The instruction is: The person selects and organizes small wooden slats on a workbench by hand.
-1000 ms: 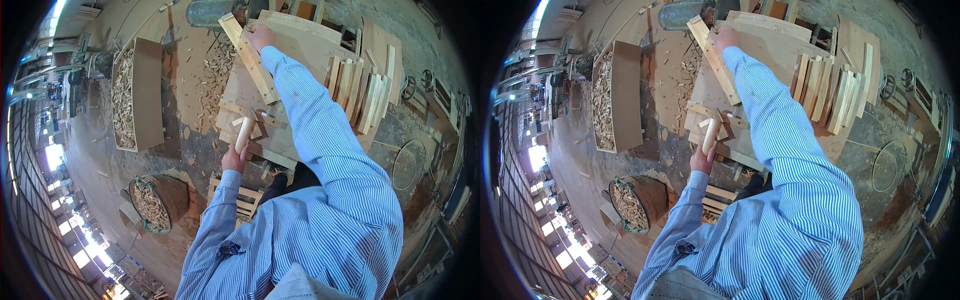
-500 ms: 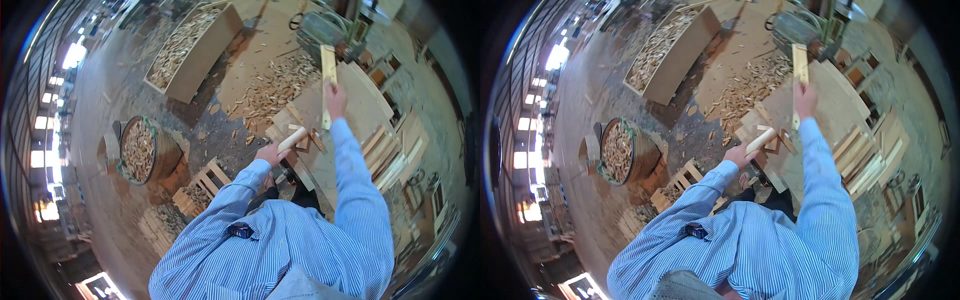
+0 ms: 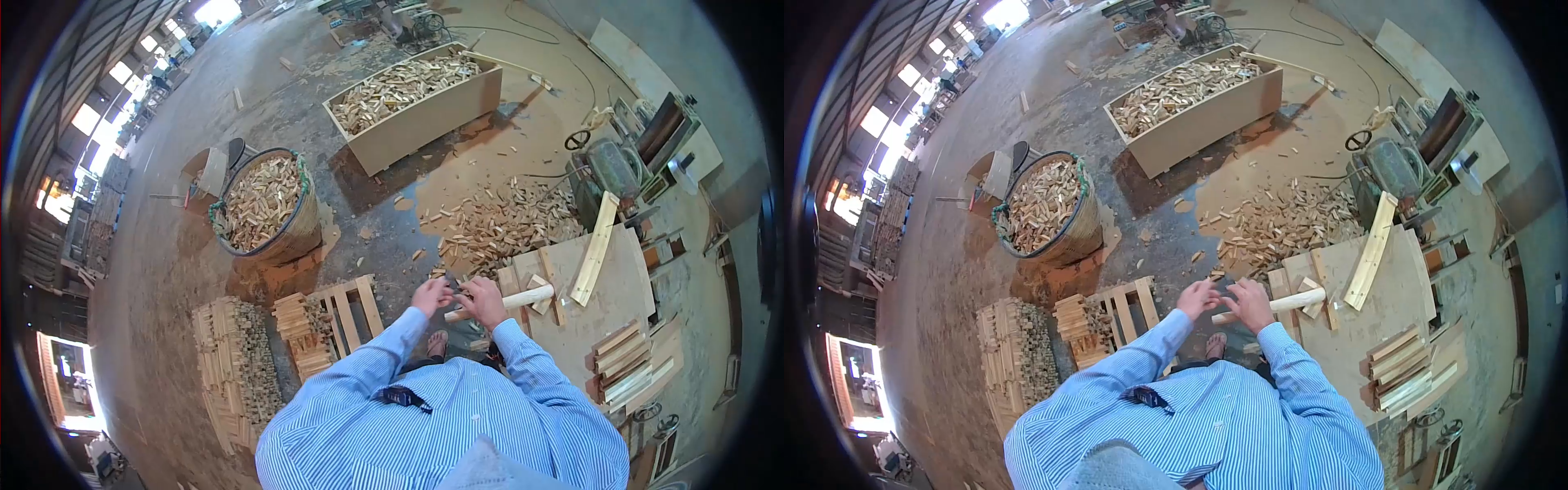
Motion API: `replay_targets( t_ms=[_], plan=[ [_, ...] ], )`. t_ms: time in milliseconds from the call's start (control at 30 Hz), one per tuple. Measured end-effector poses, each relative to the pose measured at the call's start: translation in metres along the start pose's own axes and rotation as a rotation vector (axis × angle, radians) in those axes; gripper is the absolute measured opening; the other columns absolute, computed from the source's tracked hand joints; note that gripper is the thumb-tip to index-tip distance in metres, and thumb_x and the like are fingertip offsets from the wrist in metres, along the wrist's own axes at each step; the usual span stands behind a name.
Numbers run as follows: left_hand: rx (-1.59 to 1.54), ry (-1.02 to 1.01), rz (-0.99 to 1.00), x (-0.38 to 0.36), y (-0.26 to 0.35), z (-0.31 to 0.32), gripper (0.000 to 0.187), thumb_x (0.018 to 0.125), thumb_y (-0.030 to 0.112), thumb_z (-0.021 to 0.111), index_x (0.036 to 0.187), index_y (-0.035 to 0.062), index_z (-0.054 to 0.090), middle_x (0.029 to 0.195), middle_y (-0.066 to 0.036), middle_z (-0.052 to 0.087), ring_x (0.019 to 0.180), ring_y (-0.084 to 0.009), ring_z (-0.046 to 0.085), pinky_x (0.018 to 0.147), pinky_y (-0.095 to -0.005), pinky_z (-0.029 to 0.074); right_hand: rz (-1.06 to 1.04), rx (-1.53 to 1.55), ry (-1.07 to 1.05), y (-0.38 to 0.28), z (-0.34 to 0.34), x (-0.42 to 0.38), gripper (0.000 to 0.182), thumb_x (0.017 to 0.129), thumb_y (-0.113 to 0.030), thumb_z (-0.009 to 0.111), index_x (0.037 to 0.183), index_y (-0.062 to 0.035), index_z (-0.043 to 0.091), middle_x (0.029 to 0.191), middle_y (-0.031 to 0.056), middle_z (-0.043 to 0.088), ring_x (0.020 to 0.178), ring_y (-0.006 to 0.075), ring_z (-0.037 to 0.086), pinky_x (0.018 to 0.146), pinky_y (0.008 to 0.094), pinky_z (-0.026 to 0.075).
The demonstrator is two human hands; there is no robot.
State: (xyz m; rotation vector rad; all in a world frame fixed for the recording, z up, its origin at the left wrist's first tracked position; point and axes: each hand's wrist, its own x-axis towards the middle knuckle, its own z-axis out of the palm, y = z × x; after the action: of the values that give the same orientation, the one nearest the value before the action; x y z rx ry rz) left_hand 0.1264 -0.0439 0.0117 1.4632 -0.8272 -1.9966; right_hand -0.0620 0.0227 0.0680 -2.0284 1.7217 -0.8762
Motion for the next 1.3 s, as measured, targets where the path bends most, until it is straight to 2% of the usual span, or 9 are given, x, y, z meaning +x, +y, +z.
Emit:
replay_targets(
  t_ms=[200,333,433,533,633,800,867,1100,1300],
  plan=[
    [-0.078,0.404,0.005,-0.028,-0.1,-0.188,0.04,0.103,0.036,0.056,0.079,0.0046,0.054,0.069,-0.01,0.056,0.053,-0.0194,0.054,0.045,-0.0362,0.041,0.192,-0.128,0.057,0.029,0.011,-0.009,0.029,0.087,-0.034,0.075,0.097,-0.0069,0.074,0.095,0.0122,0.065,0.094,0.0341,0.062,0.085,0.0449,0.048],
    [-0.082,0.591,-0.512,-0.062,-0.172,-0.241,0.028,0.103,0.03,0.054,0.105,0.0023,0.06,0.081,-0.013,0.058,0.066,-0.0284,0.062,0.06,-0.0414,0.063,0.224,-0.146,0.006,0.029,0.015,-0.008,0.033,0.088,-0.039,0.073,0.093,-0.0063,0.076,0.09,0.0134,0.069,0.09,0.0352,0.064,0.083,0.0463,0.05],
    [-0.277,0.417,-0.466,-0.023,-0.154,-0.228,0.033,0.104,0.033,0.055,0.114,0.0018,0.058,0.095,-0.015,0.062,0.072,-0.0292,0.063,0.063,-0.043,0.063,0.273,-0.175,0.01,0.024,0.017,-0.006,0.036,0.088,-0.041,0.072,0.092,-0.006,0.076,0.089,0.0141,0.07,0.09,0.0353,0.065,0.082,0.0465,0.051],
    [-0.45,0.309,-0.215,0.048,-0.021,-0.161,0.067,0.106,0.046,0.052,0.152,0.0012,0.036,0.142,-0.024,0.053,0.129,-0.0331,0.054,0.109,-0.0483,0.048,0.265,-0.189,0.057,0.023,0.016,-0.007,0.036,0.089,-0.042,0.072,0.093,-0.0068,0.076,0.087,0.013,0.069,0.088,0.034,0.066,0.08,0.046,0.051],
    [-0.501,-0.035,0.302,0.067,0.181,-0.099,0.103,0.098,0.064,0.053,0.162,0.0041,-0.001,0.167,-0.024,0.017,0.149,-0.0386,0.033,0.114,-0.0522,0.043,0.365,-0.223,-0.068,0.017,0.013,-0.003,0.038,0.091,-0.044,0.068,0.096,-0.0066,0.075,0.092,0.0146,0.072,0.092,0.0355,0.067,0.082,0.0469,0.052],
    [-0.11,0.059,0.491,0.085,0.307,-0.042,0.082,0.102,0.051,0.055,0.163,0.018,0.011,0.166,-0.017,0.024,0.141,-0.0419,0.044,0.103,-0.0565,0.05,0.346,-0.161,-0.008,0.02,0.014,-0.004,0.036,0.091,-0.041,0.069,0.1,-0.0066,0.074,0.097,0.0154,0.071,0.095,0.0358,0.066,0.085,0.0468,0.052],
    [-0.302,-0.377,0.551,0.135,0.269,-0.065,0.051,0.108,0.031,0.046,0.155,0.0225,0.03,0.159,-0.009,0.038,0.128,-0.041,0.055,0.093,-0.0527,0.054,0.32,-0.084,0.101,0.026,0.017,-0.016,0.034,0.091,-0.038,0.069,0.103,-0.006,0.074,0.104,0.0171,0.07,0.1,0.0371,0.065,0.088,0.047,0.051],
    [0.24,-0.124,-0.129,0.072,0.007,-0.049,0.055,0.1,0.043,0.065,0.137,0.0053,0.049,0.141,-0.015,0.057,0.123,-0.0343,0.062,0.086,-0.0418,0.058,0.499,-0.266,0.642,0.029,-0.032,-0.136,0.044,0.09,-0.035,0.073,0.119,-0.0033,0.068,0.121,0.0199,0.063,0.114,0.0391,0.059,0.1,0.0482,0.048],
    [0.419,-0.018,-0.26,0.04,-0.042,-0.078,0.051,0.099,0.046,0.066,0.126,0.0028,0.057,0.111,-0.01,0.063,0.102,-0.0276,0.069,0.075,-0.035,0.058,0.945,-0.722,0.774,0.063,-0.11,-0.256,0.056,0.091,-0.041,0.068,0.128,0.0003,0.061,0.134,0.024,0.057,0.129,0.0418,0.05,0.111,0.0517,0.039]
  ],
)
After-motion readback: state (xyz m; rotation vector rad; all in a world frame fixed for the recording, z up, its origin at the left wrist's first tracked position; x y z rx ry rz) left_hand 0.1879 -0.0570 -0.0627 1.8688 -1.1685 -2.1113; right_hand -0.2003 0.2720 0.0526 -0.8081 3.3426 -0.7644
